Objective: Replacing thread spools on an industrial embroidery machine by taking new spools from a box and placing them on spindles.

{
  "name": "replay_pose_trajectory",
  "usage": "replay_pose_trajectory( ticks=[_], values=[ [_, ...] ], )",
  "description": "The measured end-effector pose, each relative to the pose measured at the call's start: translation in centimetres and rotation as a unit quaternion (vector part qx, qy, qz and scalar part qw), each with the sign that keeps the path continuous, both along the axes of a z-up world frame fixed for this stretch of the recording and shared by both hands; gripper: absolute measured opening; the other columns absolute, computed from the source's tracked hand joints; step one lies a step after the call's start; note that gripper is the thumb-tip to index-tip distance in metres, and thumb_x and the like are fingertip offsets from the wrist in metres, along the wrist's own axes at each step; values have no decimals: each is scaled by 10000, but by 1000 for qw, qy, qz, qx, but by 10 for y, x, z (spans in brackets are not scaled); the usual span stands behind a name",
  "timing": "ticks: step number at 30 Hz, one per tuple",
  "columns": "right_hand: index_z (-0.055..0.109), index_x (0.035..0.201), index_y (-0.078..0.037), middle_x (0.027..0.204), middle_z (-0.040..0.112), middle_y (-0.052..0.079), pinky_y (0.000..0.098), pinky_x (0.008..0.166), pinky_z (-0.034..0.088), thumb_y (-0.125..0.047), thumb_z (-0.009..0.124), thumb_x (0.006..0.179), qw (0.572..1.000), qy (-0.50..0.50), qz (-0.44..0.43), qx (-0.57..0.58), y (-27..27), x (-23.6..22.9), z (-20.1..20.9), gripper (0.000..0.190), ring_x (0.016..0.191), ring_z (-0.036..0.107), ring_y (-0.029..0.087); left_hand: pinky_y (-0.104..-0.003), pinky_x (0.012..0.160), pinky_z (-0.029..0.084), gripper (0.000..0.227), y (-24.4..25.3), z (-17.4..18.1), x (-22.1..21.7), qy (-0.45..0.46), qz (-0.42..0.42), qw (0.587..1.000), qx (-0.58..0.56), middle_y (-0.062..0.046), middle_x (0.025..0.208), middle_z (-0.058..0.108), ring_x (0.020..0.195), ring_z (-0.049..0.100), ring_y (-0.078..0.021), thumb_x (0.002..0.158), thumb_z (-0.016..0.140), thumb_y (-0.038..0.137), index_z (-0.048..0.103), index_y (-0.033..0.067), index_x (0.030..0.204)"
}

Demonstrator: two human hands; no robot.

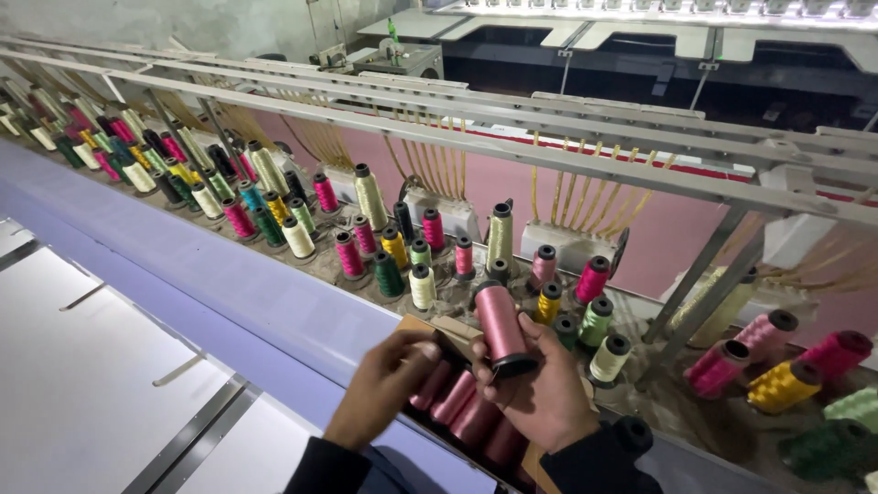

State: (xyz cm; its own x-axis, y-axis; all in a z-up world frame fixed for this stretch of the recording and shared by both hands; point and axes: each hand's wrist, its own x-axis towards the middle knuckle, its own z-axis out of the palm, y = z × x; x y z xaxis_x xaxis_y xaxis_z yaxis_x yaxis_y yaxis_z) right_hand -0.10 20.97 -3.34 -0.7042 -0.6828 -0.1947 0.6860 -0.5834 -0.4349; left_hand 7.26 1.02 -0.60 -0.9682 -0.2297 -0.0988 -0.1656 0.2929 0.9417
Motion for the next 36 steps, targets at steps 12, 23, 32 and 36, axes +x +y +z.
replay_pose_trajectory(
  ticks=[12,23,32,36],
  values=[
    [609,1328,-7,976,673,181,400,681,518,-433,614,915,981,33,-90,170,-6,0,9,594,814,654,320,-222,359,290,215,-10,-27,3,-38,-67,972,223,-40,532,538,395,389,-96,996,682,147,828,-10,995],
    [560,1173,-43,716,639,147,323,414,496,-634,541,928,992,61,33,103,-4,-4,-8,640,553,603,214,-244,388,271,238,-16,-29,-6,-24,77,978,191,-77,509,521,397,382,-122,984,713,173,831,-29,938],
    [365,1521,-133,1014,687,135,401,626,592,-538,441,900,876,319,62,357,-18,31,61,746,747,704,232,-262,487,261,615,-7,-2,8,-119,7,985,124,-23,503,455,450,375,-104,932,510,600,788,54,875],
    [613,1071,-103,979,718,162,517,767,500,-429,606,859,526,602,84,594,-43,34,49,389,912,678,399,-202,364,335,462,0,1,-1,-151,-3,962,229,-63,620,583,417,405,-98,927,718,454,733,3,830]
  ],
)
